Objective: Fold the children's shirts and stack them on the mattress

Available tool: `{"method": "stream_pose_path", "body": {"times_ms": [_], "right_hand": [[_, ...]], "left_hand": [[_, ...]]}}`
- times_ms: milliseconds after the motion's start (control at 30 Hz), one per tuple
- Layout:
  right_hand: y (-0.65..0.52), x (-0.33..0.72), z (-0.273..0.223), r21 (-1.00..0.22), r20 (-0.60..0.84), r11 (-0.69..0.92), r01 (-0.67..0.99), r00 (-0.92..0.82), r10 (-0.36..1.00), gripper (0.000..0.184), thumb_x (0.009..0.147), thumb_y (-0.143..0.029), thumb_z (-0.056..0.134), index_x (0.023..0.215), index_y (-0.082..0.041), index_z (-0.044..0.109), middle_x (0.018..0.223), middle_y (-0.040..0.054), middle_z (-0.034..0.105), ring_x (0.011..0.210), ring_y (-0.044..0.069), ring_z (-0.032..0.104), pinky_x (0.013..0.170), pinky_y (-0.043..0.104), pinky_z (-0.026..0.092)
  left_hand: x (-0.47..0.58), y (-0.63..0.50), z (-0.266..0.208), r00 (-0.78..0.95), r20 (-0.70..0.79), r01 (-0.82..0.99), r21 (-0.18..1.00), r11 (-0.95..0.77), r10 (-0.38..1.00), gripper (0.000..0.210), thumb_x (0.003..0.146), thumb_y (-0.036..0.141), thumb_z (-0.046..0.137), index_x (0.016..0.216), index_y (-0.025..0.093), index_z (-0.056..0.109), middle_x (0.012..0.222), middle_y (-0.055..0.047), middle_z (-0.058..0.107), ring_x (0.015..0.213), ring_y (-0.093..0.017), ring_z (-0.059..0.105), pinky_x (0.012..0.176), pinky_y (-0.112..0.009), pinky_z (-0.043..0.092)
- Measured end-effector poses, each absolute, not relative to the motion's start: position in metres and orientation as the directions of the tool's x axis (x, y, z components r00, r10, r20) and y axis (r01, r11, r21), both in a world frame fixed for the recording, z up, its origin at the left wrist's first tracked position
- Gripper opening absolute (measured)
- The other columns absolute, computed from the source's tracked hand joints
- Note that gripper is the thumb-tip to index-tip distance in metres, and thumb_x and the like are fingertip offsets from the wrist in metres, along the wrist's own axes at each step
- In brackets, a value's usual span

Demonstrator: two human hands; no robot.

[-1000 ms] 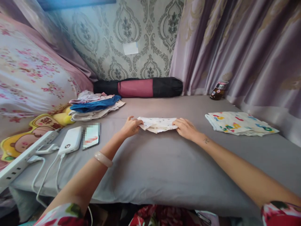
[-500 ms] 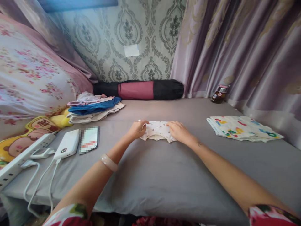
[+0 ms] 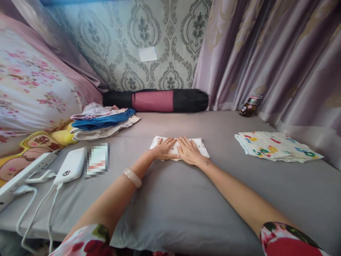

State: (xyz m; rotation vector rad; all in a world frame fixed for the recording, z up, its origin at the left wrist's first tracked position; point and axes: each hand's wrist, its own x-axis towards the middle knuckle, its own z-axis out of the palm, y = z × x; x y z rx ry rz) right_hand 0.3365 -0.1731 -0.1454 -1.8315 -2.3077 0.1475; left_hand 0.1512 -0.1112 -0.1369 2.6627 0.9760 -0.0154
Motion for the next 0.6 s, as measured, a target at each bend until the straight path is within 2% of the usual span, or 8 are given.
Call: {"method": "stream_pose_path", "body": {"times_ms": [167,267,367,467,600], "right_hand": [[-0.173,0.336,-0.145,-0.165,0.107,0.228,0.960,-0.212,0.971,0.060,0.099,-0.038,0.022,0.151,-0.009,0.030,0.155,0.0143,0.032,0.144,0.029,0.025,0.117,0.048,0.017],[-0.170,0.337,-0.143,-0.204,0.070,0.226,0.952,-0.217,0.974,0.059,0.099,-0.037,0.021,0.151,-0.009,0.031,0.156,0.0131,0.031,0.145,0.027,0.023,0.117,0.048,0.018],[-0.168,0.336,-0.142,-0.240,0.087,0.212,0.947,-0.197,0.977,0.058,0.099,-0.035,0.018,0.150,-0.010,0.031,0.157,0.0116,0.029,0.146,0.025,0.020,0.118,0.049,0.016],[-0.169,0.332,-0.143,-0.216,0.152,0.232,0.948,-0.202,0.967,0.058,0.099,-0.032,0.018,0.150,-0.008,0.031,0.156,0.0125,0.029,0.146,0.024,0.019,0.119,0.049,0.012],[-0.174,0.326,-0.146,-0.208,0.158,0.248,0.946,-0.218,0.963,0.058,0.099,-0.031,0.018,0.147,-0.005,0.035,0.153,0.0141,0.036,0.144,0.024,0.027,0.118,0.047,0.017]], "left_hand": [[0.153,-0.112,-0.132,0.765,-0.140,0.641,0.262,-0.721,0.629,0.095,0.083,0.073,0.041,0.153,0.017,0.009,0.160,-0.018,0.013,0.148,-0.031,0.010,0.116,-0.059,0.005],[0.156,-0.112,-0.130,0.765,-0.117,0.640,0.244,-0.728,0.633,0.070,0.093,0.059,0.036,0.150,0.020,0.021,0.158,-0.015,0.024,0.147,-0.028,0.017,0.116,-0.057,0.012],[0.164,-0.117,-0.130,0.693,0.012,0.704,0.208,-0.679,0.721,0.046,0.100,0.033,0.022,0.142,0.021,0.036,0.152,-0.012,0.038,0.143,-0.022,0.030,0.116,-0.051,0.021],[0.174,-0.125,-0.134,0.577,0.145,0.780,0.193,-0.595,0.804,0.044,0.097,0.021,0.024,0.138,0.018,0.041,0.149,-0.012,0.043,0.140,-0.021,0.035,0.116,-0.049,0.024],[0.180,-0.132,-0.141,0.590,0.127,0.771,0.204,-0.603,0.797,0.042,0.098,0.022,0.027,0.136,0.017,0.042,0.146,-0.012,0.047,0.138,-0.021,0.038,0.114,-0.047,0.027]]}}
